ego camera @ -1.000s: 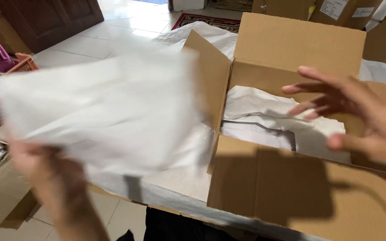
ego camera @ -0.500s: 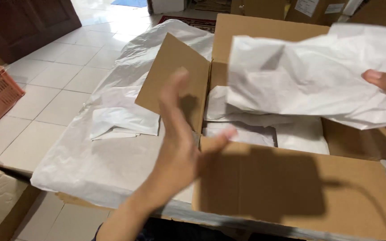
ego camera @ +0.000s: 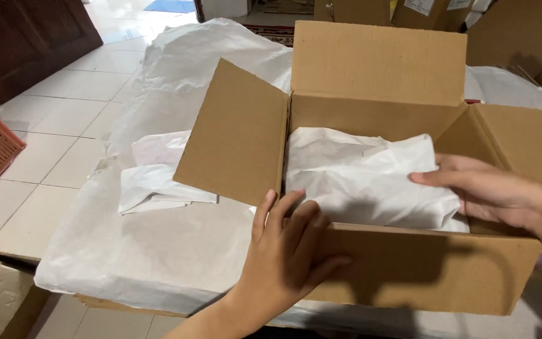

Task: A person wraps multiple items in protective white paper, places them into a cardboard box, and then seals the box using a handheld tape dispenser.

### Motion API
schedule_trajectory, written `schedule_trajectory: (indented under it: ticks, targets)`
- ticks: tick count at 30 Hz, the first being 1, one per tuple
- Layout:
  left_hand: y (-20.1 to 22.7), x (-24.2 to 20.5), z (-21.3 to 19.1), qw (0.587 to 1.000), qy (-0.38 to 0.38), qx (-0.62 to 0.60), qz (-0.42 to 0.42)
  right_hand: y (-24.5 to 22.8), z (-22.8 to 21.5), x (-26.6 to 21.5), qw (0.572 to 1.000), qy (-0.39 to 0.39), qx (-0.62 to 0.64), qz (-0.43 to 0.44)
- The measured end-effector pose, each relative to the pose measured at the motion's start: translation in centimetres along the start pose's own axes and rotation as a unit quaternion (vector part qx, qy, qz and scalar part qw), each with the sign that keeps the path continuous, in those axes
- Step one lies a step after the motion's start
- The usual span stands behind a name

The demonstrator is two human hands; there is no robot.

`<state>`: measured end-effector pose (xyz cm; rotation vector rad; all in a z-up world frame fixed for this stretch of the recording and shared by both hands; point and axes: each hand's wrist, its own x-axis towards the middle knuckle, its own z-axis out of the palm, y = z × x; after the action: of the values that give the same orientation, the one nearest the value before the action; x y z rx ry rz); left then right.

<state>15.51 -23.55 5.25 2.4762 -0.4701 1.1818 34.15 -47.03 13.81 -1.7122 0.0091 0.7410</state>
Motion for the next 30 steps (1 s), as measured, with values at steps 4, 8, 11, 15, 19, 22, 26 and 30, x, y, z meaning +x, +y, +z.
schedule_trajectory:
  ticks: [4, 8, 11, 15, 19, 22, 26, 30]
  targets:
    - [0.0, 0.1, 0.1, 1.0, -0.002, 0.024, 0.009, 0.6, 0.0, 0.2, 0.929, 0.003, -0.357, 0.095]
    - [-0.1, 0.2, 0.2, 0.999, 0.004, 0.047, 0.021, 0.2, 2.0, 0.6, 0.743, 0.049, -0.662, 0.086]
    - [-0.4, 0.5, 0.0, 0.999, 0.003, 0.028, 0.032, 1.6, 0.9, 2.8, 0.63, 0.041, -0.776, 0.004]
    - [-0.6, 0.3, 0.4, 0.998, 0.025, 0.043, 0.046, -0.4, 1.8, 1.2, 0.562, 0.086, -0.823, 0.006]
    - [-0.7, 0.2, 0.5, 0.997, 0.024, 0.058, 0.049, -3.9, 1.9, 0.5, 0.585, 0.084, -0.779, -0.209]
    - [-0.6, 0.1, 0.6, 0.996, 0.032, 0.063, 0.047, -4.6, 3.2, 1.4, 0.646, -0.104, -0.728, -0.203]
    - [-0.5, 0.5, 0.3, 0.995, 0.067, 0.06, 0.048, -2.5, 6.3, 4.1, 0.56, -0.187, -0.805, -0.048]
    - [-0.5, 0.5, 0.0, 0.995, 0.073, 0.045, 0.053, -1.9, 7.4, 3.8, 0.544, -0.169, -0.821, -0.014]
